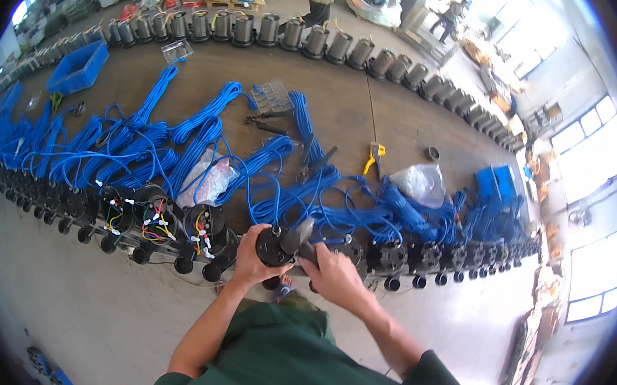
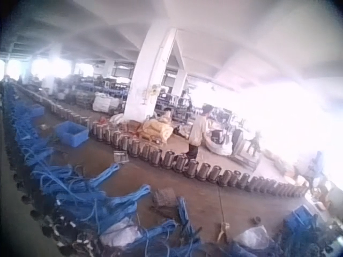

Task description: The person assembles water pumps by fitting electrical covers, using a mallet to secure them, and inserting metal rods into the pump housing.

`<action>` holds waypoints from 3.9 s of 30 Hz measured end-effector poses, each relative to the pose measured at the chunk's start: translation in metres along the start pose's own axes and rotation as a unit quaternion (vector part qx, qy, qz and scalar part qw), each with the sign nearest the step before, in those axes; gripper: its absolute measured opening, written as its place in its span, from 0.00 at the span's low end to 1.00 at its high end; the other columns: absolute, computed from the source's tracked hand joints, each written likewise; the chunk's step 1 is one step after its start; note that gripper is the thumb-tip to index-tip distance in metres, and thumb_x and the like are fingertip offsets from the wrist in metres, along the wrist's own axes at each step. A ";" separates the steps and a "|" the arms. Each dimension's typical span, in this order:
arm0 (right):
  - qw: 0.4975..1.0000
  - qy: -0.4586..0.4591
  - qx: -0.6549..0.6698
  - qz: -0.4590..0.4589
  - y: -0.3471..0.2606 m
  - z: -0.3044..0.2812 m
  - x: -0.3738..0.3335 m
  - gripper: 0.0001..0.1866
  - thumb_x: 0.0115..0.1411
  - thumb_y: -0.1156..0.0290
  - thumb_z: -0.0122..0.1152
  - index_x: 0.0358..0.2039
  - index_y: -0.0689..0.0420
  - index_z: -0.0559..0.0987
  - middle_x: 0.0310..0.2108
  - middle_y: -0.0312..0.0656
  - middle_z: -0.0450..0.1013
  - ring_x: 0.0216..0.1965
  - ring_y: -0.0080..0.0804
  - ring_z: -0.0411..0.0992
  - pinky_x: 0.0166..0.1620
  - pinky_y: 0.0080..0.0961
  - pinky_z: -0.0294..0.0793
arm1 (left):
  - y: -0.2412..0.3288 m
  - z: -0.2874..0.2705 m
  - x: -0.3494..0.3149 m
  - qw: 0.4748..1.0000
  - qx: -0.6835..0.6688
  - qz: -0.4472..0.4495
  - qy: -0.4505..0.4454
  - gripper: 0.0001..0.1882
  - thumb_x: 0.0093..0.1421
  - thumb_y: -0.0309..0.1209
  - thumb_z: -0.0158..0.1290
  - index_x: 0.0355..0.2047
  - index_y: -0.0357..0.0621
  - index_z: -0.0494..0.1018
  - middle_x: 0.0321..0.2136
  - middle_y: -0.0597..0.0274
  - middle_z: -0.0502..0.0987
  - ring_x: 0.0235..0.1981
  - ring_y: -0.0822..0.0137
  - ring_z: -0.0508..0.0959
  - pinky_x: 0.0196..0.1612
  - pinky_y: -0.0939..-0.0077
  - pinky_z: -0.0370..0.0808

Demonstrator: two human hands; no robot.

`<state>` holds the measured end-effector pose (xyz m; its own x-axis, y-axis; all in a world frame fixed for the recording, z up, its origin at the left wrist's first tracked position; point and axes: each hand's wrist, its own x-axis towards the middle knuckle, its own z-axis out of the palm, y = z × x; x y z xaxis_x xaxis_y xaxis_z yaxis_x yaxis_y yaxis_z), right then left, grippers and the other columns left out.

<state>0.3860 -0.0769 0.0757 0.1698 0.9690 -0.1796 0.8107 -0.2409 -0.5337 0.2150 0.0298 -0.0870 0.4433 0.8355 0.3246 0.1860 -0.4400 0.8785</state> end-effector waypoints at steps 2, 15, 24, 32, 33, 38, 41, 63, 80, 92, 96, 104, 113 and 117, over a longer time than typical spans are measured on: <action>0.997 0.008 0.065 -0.030 -0.025 -0.019 -0.002 0.14 0.67 0.64 0.62 0.39 0.63 0.73 0.25 0.61 0.77 0.28 0.64 0.76 0.31 0.53 0.73 | -0.002 -0.004 -0.007 1.000 -0.006 -0.010 -0.014 0.50 0.33 0.46 0.78 0.56 0.45 0.68 0.47 0.55 0.76 0.46 0.47 0.77 0.52 0.56 0.72; 0.998 -0.024 0.048 -0.028 -0.017 0.029 0.022 0.16 0.66 0.62 0.62 0.37 0.63 0.70 0.23 0.61 0.75 0.27 0.65 0.75 0.30 0.56 0.73 | -0.008 0.008 -0.012 0.993 -0.090 -0.070 -0.026 0.46 0.33 0.40 0.76 0.54 0.46 0.70 0.46 0.55 0.77 0.47 0.47 0.78 0.53 0.54 0.73; 0.994 0.097 0.024 -0.035 -0.019 -0.012 -0.012 0.13 0.67 0.67 0.60 0.41 0.64 0.71 0.22 0.56 0.77 0.25 0.59 0.77 0.27 0.48 0.74 | 0.004 -0.001 -0.005 1.000 -0.016 0.010 0.000 0.46 0.34 0.40 0.78 0.54 0.43 0.69 0.46 0.55 0.75 0.48 0.54 0.78 0.53 0.61 0.75; 0.996 0.043 0.057 -0.059 -0.030 -0.029 -0.003 0.14 0.67 0.66 0.62 0.40 0.63 0.71 0.21 0.58 0.76 0.23 0.62 0.75 0.27 0.50 0.74 | 0.003 -0.003 -0.003 1.000 0.000 0.001 0.013 0.48 0.32 0.44 0.78 0.54 0.46 0.69 0.46 0.56 0.76 0.47 0.49 0.77 0.52 0.57 0.71; 0.993 0.061 0.069 -0.074 -0.039 -0.038 -0.007 0.14 0.66 0.66 0.63 0.40 0.64 0.71 0.21 0.57 0.75 0.23 0.62 0.75 0.27 0.50 0.74 | 0.004 -0.003 -0.003 1.000 -0.002 -0.002 0.012 0.48 0.32 0.44 0.78 0.54 0.46 0.69 0.46 0.56 0.76 0.47 0.49 0.77 0.51 0.57 0.71; 0.997 0.068 -0.043 -0.009 0.005 0.017 -0.009 0.15 0.67 0.65 0.60 0.42 0.62 0.67 0.18 0.55 0.74 0.20 0.61 0.75 0.23 0.52 0.72 | 0.008 0.003 -0.002 1.000 -0.004 -0.001 -0.001 0.47 0.32 0.43 0.78 0.53 0.46 0.69 0.46 0.56 0.76 0.47 0.48 0.77 0.52 0.56 0.72; 1.000 0.013 0.024 0.015 0.025 0.016 -0.002 0.15 0.68 0.63 0.60 0.39 0.64 0.69 0.24 0.61 0.76 0.29 0.64 0.76 0.32 0.53 0.73 | 0.013 0.006 0.008 1.000 0.007 -0.005 0.002 0.47 0.32 0.43 0.78 0.53 0.46 0.69 0.46 0.56 0.76 0.47 0.48 0.77 0.52 0.55 0.73; 0.985 0.106 0.128 -0.050 -0.032 -0.040 -0.019 0.16 0.68 0.62 0.59 0.41 0.60 0.67 0.22 0.59 0.75 0.26 0.64 0.75 0.27 0.56 0.72 | 0.005 0.012 -0.006 0.996 -0.087 -0.016 0.005 0.42 0.35 0.35 0.76 0.52 0.43 0.69 0.42 0.56 0.76 0.43 0.56 0.79 0.50 0.63 0.77; 0.862 0.001 0.480 0.159 0.021 0.018 -0.087 0.13 0.73 0.62 0.56 0.41 0.60 0.75 0.25 0.31 0.69 0.25 0.16 0.66 0.28 0.21 0.67 | -0.033 0.003 -0.102 0.973 0.011 -0.230 -0.030 0.52 0.44 0.38 0.77 0.64 0.34 0.59 0.52 0.48 0.70 0.54 0.55 0.73 0.58 0.60 0.71; 0.875 0.007 0.385 0.294 0.055 0.056 -0.090 0.14 0.69 0.63 0.61 0.41 0.64 0.75 0.20 0.40 0.71 0.22 0.25 0.69 0.28 0.30 0.68 | -0.097 0.090 -0.132 0.922 -0.137 -0.357 -0.060 0.25 0.53 0.28 0.70 0.50 0.42 0.75 0.42 0.65 0.79 0.41 0.72 0.78 0.42 0.76 0.78; 0.895 0.002 0.357 0.268 0.054 0.076 -0.088 0.14 0.68 0.64 0.61 0.44 0.63 0.76 0.19 0.45 0.71 0.21 0.30 0.69 0.28 0.32 0.68 | -0.132 0.096 -0.162 0.949 -0.142 -0.278 -0.051 0.31 0.52 0.21 0.69 0.56 0.41 0.72 0.47 0.65 0.78 0.45 0.70 0.78 0.46 0.74 0.79; 0.871 0.022 0.397 0.290 0.052 0.073 -0.081 0.12 0.70 0.65 0.59 0.41 0.63 0.75 0.18 0.41 0.70 0.20 0.26 0.68 0.25 0.30 0.65 | -0.154 0.106 -0.199 0.928 -0.132 -0.348 -0.001 0.36 0.53 0.26 0.70 0.62 0.42 0.67 0.55 0.63 0.75 0.54 0.66 0.76 0.55 0.67 0.79; 0.767 0.070 0.570 0.286 0.039 0.054 -0.079 0.13 0.75 0.64 0.49 0.39 0.61 0.76 0.21 0.29 0.67 0.21 0.14 0.63 0.24 0.17 0.61 | -0.156 0.106 -0.204 0.915 -0.146 -0.375 0.020 0.34 0.57 0.32 0.69 0.62 0.43 0.68 0.57 0.64 0.76 0.57 0.66 0.75 0.59 0.69 0.75; 0.854 0.133 0.456 0.211 0.052 0.106 -0.076 0.13 0.75 0.64 0.47 0.36 0.58 0.72 0.19 0.28 0.61 0.18 0.15 0.57 0.22 0.18 0.57 | -0.166 0.107 -0.212 0.915 -0.184 -0.359 0.009 0.33 0.56 0.31 0.70 0.61 0.42 0.70 0.55 0.64 0.77 0.54 0.67 0.77 0.58 0.69 0.76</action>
<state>0.3561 -0.1690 -0.0257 0.5587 0.7346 -0.3849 -0.1073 -0.3962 -0.9119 0.1835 -0.1094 -0.3391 0.3079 0.8722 -0.3799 0.1146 0.3624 0.9249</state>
